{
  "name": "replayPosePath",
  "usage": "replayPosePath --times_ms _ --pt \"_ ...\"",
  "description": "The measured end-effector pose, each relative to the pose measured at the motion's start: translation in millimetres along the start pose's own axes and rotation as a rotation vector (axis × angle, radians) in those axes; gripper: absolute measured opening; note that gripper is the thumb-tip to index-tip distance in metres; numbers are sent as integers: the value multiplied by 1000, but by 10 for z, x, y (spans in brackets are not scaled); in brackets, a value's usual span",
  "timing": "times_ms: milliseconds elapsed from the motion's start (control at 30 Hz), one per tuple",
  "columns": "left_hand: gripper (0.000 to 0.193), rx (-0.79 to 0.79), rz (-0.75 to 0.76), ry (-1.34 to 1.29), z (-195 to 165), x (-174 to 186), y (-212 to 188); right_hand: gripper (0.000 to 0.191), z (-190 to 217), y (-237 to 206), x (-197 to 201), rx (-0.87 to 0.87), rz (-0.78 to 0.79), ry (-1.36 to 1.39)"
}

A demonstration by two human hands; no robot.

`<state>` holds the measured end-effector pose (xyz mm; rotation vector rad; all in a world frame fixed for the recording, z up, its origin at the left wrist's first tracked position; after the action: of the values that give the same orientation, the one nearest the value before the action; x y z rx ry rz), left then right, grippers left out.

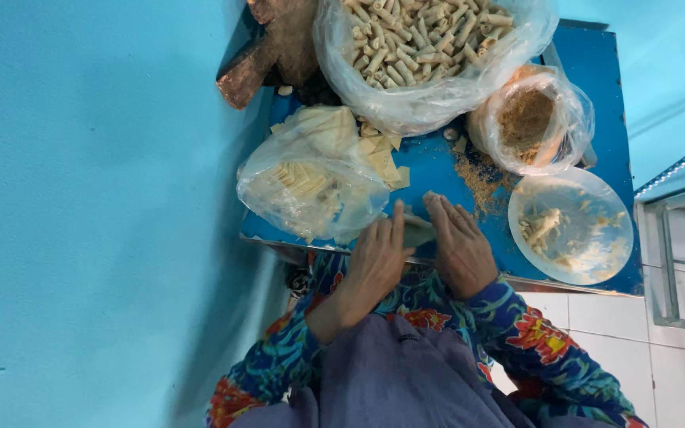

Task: The person sits on the floor at a low blue table and rolls flat pastry wrapper pieces by hand into tight cylinders, placing each finished roll into a large plastic bag filled with similar rolls. They repeatedly take a flat piece, roll it between their fingers, and set the completed roll with the others.

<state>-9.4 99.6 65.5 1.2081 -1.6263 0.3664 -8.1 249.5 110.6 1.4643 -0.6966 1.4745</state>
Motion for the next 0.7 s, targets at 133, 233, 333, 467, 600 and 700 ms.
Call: replayPosePath --times_ms 133,233,333,467,600,700 --pt "44 -104 -71 4 73 -33 -214 67 44 -22 -6 108 -25 -98" --pt "31 -201 -141 -38 193 -71 -263 71 0 87 -5 82 -8 -120" --pt "29 -264 -192 -38 267 -89 -259 61 -52 271 14 31 29 -18" --pt "25 -275 -171 -121 316 -91 -227 50 -7 380 66 39 97 72" --pt "22 -249 -150 -246 320 -69 -215 49 -201 535 303 -57 217 -16" --pt "20 -252 -134 -276 311 -54 -201 35 -466 891 660 -4 94 -117"
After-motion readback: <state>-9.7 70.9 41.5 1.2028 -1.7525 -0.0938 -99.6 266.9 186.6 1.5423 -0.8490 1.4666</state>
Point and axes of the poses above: each hand's wrist, its own y-axis towards the middle knuckle, its own x-axis out of the back of the hand, z = x × y, the point moved 3 cm from there along y, towards the middle knuckle, and after that the axes turned 7 degrees about z, right-handed, at the moved point
